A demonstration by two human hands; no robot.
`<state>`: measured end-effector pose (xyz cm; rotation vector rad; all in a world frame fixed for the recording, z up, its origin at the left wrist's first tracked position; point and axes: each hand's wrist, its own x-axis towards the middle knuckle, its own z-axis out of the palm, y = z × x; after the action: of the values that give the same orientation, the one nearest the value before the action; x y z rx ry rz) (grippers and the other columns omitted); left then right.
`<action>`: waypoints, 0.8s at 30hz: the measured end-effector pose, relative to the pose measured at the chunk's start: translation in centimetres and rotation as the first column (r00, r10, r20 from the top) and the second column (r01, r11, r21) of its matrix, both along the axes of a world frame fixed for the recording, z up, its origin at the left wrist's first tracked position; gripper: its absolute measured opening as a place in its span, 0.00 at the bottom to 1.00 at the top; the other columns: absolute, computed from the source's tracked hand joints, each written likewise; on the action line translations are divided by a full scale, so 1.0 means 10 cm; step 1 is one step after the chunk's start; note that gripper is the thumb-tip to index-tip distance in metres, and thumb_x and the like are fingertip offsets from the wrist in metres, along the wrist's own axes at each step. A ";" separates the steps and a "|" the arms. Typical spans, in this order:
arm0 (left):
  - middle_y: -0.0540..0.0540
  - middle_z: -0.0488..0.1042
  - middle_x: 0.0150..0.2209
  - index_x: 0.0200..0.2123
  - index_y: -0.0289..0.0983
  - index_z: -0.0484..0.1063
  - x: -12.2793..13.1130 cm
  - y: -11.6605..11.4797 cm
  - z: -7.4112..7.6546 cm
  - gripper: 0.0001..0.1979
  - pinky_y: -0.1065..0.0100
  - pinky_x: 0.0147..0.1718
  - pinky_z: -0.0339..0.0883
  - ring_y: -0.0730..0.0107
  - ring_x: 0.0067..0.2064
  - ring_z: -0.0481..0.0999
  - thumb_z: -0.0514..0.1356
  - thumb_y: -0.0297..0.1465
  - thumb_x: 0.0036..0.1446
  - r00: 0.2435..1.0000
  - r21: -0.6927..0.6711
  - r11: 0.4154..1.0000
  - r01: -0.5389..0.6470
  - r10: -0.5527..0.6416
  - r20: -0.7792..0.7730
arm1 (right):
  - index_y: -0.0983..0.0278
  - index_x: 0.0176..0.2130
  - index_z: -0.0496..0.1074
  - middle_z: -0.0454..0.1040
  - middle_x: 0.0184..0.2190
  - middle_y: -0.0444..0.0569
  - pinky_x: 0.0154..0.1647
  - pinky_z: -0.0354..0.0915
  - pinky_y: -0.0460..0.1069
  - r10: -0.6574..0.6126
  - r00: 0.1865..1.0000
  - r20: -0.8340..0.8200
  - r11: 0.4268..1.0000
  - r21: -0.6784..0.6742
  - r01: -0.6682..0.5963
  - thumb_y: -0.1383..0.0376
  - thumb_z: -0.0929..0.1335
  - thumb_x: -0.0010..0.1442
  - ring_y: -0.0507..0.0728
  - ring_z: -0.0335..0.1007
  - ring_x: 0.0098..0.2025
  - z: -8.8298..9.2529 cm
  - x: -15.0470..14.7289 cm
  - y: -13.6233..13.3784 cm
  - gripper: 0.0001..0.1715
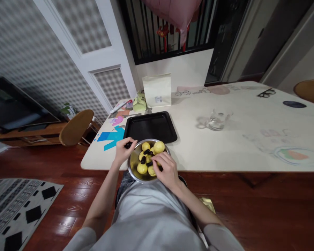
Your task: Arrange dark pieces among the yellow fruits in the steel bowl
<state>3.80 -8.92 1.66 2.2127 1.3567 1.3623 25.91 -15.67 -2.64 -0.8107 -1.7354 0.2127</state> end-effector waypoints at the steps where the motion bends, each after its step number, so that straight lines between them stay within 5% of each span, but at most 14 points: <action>1: 0.50 0.76 0.26 0.28 0.37 0.72 0.05 -0.10 -0.01 0.15 0.71 0.32 0.68 0.72 0.28 0.74 0.60 0.39 0.66 0.999 0.032 0.999 0.027 -0.028 0.031 | 0.60 0.44 0.77 0.80 0.37 0.49 0.44 0.73 0.57 -0.001 1.000 0.012 1.000 0.018 0.001 0.73 0.67 0.67 0.59 0.75 0.40 0.03 -0.01 -0.01 0.11; 8: 0.48 0.80 0.32 0.39 0.37 0.74 0.28 -0.47 -0.13 0.05 0.72 0.33 0.73 0.71 0.32 0.80 0.66 0.32 0.62 0.982 0.134 0.984 0.118 -0.136 0.135 | 0.60 0.47 0.74 0.80 0.40 0.50 0.46 0.73 0.56 0.057 0.996 0.068 0.998 0.024 -0.059 0.69 0.71 0.67 0.60 0.76 0.42 0.17 -0.16 -0.08 0.08; 17: 0.49 0.79 0.32 0.37 0.37 0.74 0.33 -0.54 -0.16 0.03 0.71 0.36 0.73 0.71 0.34 0.80 0.63 0.30 0.65 0.978 0.138 0.982 0.130 -0.150 0.148 | 0.60 0.41 0.73 0.80 0.35 0.49 0.41 0.73 0.55 -0.019 0.999 0.032 1.000 0.003 0.019 0.67 0.70 0.68 0.59 0.76 0.37 0.19 -0.28 -0.09 0.01; 24: 0.47 0.81 0.34 0.38 0.37 0.75 0.33 -0.56 -0.17 0.04 0.70 0.38 0.73 0.69 0.35 0.81 0.64 0.32 0.64 0.975 0.097 0.986 0.133 -0.147 0.164 | 0.60 0.45 0.72 0.80 0.37 0.49 0.46 0.75 0.55 -0.030 1.000 0.006 0.999 0.036 0.030 0.71 0.68 0.68 0.58 0.78 0.41 0.18 -0.25 -0.10 0.07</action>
<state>7.07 -14.50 -0.05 2.1409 1.0819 1.5435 23.38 -16.65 -0.86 -0.8115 -1.7278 0.1582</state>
